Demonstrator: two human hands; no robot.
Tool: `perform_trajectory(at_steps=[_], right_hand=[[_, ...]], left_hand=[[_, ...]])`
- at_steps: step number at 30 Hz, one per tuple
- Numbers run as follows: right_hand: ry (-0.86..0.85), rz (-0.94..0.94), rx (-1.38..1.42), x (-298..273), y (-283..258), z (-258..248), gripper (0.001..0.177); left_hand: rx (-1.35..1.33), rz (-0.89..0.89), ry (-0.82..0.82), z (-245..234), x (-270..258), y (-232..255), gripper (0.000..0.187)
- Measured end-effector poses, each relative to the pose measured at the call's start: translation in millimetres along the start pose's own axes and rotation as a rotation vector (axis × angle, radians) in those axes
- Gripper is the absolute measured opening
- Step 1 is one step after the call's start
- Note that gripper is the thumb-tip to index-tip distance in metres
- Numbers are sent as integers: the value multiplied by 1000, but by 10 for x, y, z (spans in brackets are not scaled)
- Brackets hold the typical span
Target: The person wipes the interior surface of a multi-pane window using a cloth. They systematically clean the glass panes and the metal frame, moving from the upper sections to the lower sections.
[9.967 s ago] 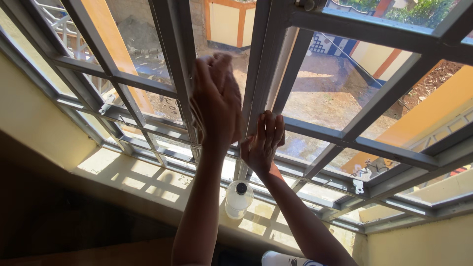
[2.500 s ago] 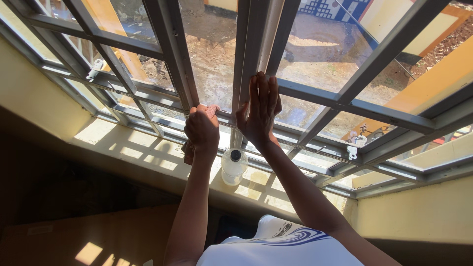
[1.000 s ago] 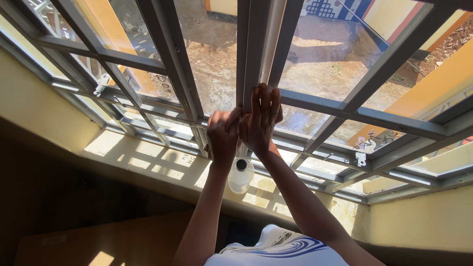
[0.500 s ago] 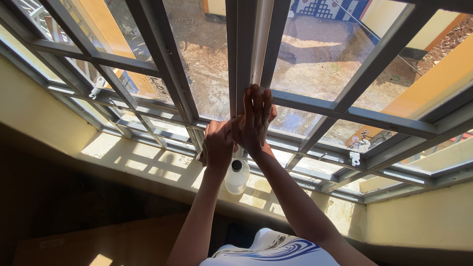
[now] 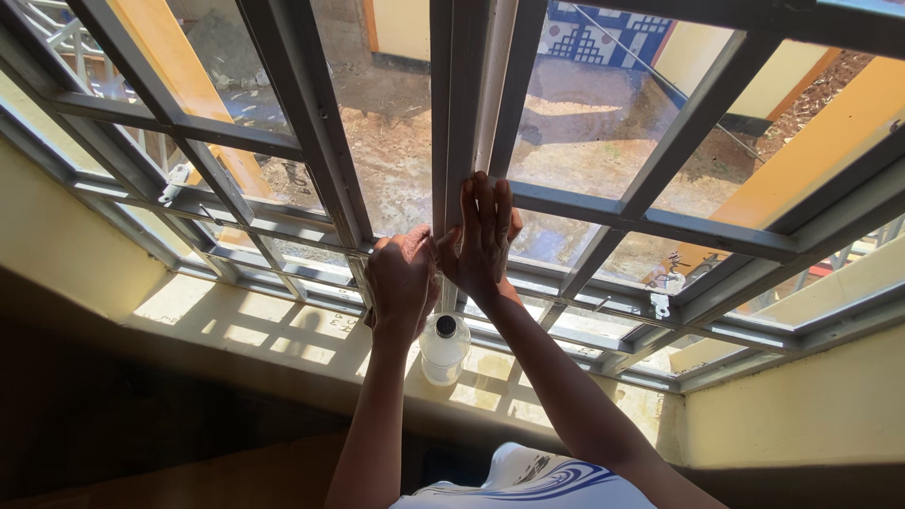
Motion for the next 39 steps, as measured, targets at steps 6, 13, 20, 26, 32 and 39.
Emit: perform_trajectory(at_steps=[6, 13, 20, 26, 32, 39], right_hand=[[-16, 4, 4, 45, -35, -51, 68], [-110, 86, -6, 247, -215, -249, 66], [-102, 255, 199, 617, -724, -759, 38], [-281, 564, 642, 639, -986, -648, 48], [-398, 771, 818, 671, -915, -422, 55], [-338, 457, 452, 1146, -883, -602, 29]], left_hand=[[-272, 3, 135, -514, 158, 307, 24], [-701, 94, 53, -917, 205, 701, 27], [-1147, 20, -199, -1036, 154, 841, 37], [-1096, -9, -211, -1146, 147, 972, 25], [-1033, 168, -110, -1611, 280, 1050, 27], [-785, 200, 97, -1829, 351, 859, 34]])
Point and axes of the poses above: each hand's wrist, its own x-axis towards the middle knuckle, its own z-axis out of the palm, y = z × x, the point moved 9 cm from there along x, towards the middle knuckle, and after that the axes turned 14 degrees about y, right-handed, at the moved point
